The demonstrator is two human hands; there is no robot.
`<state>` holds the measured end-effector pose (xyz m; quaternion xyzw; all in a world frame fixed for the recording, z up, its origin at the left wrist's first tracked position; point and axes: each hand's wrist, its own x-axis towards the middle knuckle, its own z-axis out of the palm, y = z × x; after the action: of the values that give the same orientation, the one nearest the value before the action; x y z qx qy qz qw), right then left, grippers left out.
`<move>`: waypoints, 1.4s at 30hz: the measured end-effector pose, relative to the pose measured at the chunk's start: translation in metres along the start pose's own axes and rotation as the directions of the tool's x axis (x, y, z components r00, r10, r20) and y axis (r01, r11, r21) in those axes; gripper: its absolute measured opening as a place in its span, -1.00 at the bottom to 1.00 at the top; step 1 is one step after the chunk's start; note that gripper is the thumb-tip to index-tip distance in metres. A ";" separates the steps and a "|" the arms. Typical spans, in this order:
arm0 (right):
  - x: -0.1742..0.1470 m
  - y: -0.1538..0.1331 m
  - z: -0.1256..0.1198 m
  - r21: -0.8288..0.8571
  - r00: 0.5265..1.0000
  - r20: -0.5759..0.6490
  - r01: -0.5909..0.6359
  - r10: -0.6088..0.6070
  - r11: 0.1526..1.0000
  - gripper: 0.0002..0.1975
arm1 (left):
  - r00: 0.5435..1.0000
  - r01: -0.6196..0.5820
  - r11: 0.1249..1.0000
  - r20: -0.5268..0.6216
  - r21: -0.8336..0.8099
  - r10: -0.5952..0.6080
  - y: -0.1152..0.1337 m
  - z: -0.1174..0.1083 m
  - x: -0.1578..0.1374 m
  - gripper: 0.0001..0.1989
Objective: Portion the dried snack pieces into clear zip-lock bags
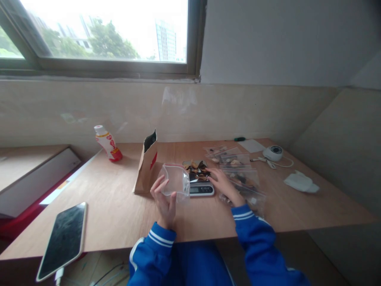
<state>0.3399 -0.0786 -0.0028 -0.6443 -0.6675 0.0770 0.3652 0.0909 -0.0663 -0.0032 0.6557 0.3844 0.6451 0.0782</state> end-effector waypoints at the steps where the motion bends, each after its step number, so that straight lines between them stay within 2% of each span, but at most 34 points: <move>1: 0.000 0.001 0.000 0.006 1.000 0.002 0.009 -0.009 1.000 -0.65 | 1.000 -0.005 1.000 0.007 -0.008 0.005 -0.002 0.003 -0.003 -0.62; 7: 0.001 -0.002 0.000 0.031 1.000 -0.020 0.006 -0.005 0.999 -0.74 | 1.000 -0.023 0.984 0.002 -0.176 0.024 -0.008 0.005 -0.013 -0.73; 12: 0.006 -0.009 0.002 0.137 0.994 -0.076 -0.073 0.083 0.988 -0.81 | 0.998 -0.062 0.982 -0.034 -0.176 0.057 -0.009 0.007 -0.010 -0.75; 18: 0.004 -0.008 0.004 0.204 0.971 -0.154 -0.149 0.182 0.968 -0.85 | 0.999 -0.023 0.981 0.034 -0.193 0.031 -0.016 0.008 -0.014 -0.75; 21: 0.004 -0.013 -0.001 0.249 0.951 -0.207 -0.178 0.232 0.952 -0.77 | 0.999 0.005 0.979 0.053 -0.202 0.006 -0.017 0.008 -0.016 -0.74; 25: 0.006 -0.048 -0.017 0.414 0.931 -0.262 -0.129 0.253 0.901 -0.70 | 0.997 -0.002 0.984 0.078 -0.179 0.017 -0.016 0.007 -0.015 -0.74; 28: 0.008 -0.091 -0.027 0.496 0.966 -0.203 -0.042 0.162 0.867 -0.71 | 0.995 0.001 0.988 0.100 -0.156 0.015 -0.015 0.007 -0.015 -0.74; 30: 0.010 -0.115 -0.029 0.469 0.991 -0.130 0.041 0.023 0.882 -0.76 | 0.995 0.014 0.986 0.096 -0.165 0.002 -0.016 0.007 -0.016 -0.73; 33: 0.010 -0.129 -0.028 0.407 0.986 -0.068 0.164 -0.149 0.898 -0.77 | 0.998 0.036 0.977 0.060 -0.208 -0.024 -0.017 0.009 -0.018 -0.72; 35: 0.006 -0.120 -0.024 0.364 0.988 -0.076 0.153 -0.134 0.919 -0.77 | 0.997 0.069 0.970 0.044 -0.233 -0.061 -0.017 0.010 -0.019 -0.71; 37: -0.001 -0.101 -0.019 0.280 0.993 -0.104 0.083 -0.056 0.956 -0.78 | 0.995 0.097 0.964 0.032 -0.248 -0.092 -0.018 0.011 -0.021 -0.71; 39: -0.011 -0.080 -0.011 0.135 0.993 -0.118 0.024 -0.008 0.991 -0.78 | 0.995 0.103 0.959 0.020 -0.264 -0.101 -0.019 0.012 -0.022 -0.71; 42: -0.027 -0.056 0.003 -0.110 0.998 -0.062 0.010 -0.017 0.994 -0.81 | 0.995 0.098 0.957 0.015 -0.275 -0.098 -0.022 0.014 -0.023 -0.70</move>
<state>0.2906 -0.1112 0.0165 -0.6608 -0.6634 0.0174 0.3506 0.0972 -0.0596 -0.0368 0.6190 0.3231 0.6872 0.2006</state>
